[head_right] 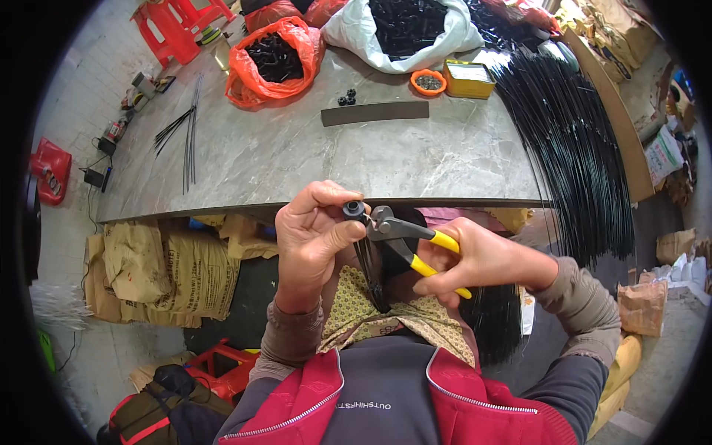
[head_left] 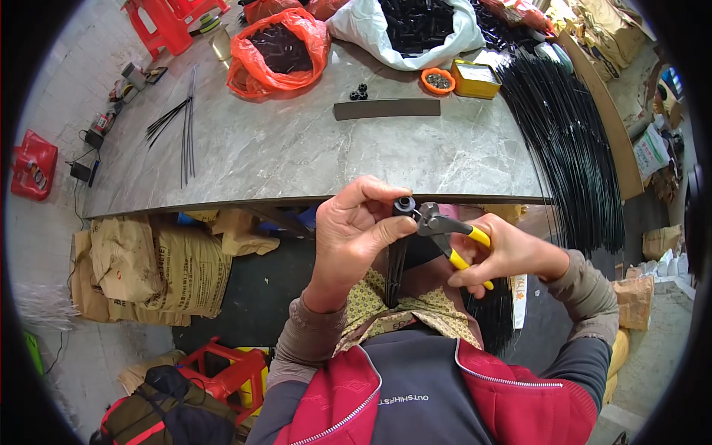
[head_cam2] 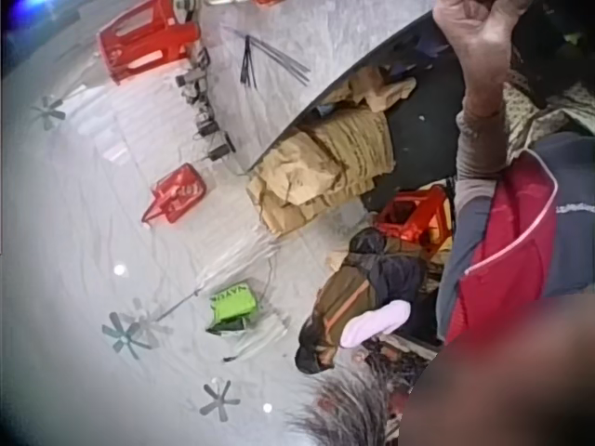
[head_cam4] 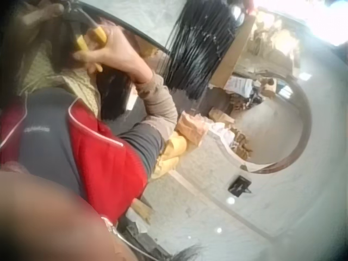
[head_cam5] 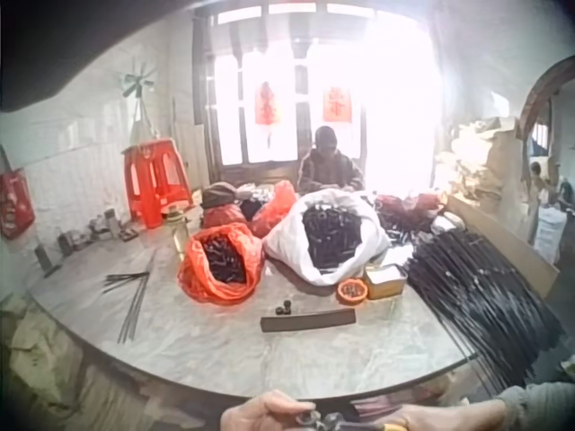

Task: Assembling bundles of black wires by sliding on plastic components, trimming excess with cutters, and measuring lengths on a workbench jig.

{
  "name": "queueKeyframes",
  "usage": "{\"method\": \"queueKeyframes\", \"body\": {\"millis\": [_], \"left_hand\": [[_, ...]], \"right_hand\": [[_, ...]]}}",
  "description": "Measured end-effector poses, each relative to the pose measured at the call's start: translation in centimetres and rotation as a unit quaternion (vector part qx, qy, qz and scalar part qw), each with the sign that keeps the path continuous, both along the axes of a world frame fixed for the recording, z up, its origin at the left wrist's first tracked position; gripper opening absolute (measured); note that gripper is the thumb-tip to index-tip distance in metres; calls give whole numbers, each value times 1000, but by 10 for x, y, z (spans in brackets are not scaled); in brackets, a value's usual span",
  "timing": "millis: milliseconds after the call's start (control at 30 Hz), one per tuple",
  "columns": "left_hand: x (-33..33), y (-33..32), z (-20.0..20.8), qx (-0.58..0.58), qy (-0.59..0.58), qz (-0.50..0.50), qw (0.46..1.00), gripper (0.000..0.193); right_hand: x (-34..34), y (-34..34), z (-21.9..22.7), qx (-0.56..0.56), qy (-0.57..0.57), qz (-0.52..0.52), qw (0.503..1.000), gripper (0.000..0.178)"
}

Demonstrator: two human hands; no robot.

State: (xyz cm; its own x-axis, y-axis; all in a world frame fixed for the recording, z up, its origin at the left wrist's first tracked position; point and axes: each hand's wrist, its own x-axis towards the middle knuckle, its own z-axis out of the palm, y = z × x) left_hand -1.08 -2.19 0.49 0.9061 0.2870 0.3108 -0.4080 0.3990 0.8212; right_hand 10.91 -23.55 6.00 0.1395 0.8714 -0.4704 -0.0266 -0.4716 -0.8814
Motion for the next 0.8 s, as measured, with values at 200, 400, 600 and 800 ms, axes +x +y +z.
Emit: {"method": "queueKeyframes", "body": {"millis": [200,400,600,800], "left_hand": [[0,5,-3,-14,11,23,1000,31],[4,3,-3,-13,13,17,1000,29],[5,1,-2,-14,20,-5,1000,28],[4,3,-2,-9,18,-4,1000,29]], "right_hand": [[-9,-5,-19,261,-728,-49,632,73],[-24,-13,-15,160,-488,-65,856,62],[-18,-18,-4,104,-304,-23,947,49],[-20,-13,2,136,-303,4,943,52]]}}
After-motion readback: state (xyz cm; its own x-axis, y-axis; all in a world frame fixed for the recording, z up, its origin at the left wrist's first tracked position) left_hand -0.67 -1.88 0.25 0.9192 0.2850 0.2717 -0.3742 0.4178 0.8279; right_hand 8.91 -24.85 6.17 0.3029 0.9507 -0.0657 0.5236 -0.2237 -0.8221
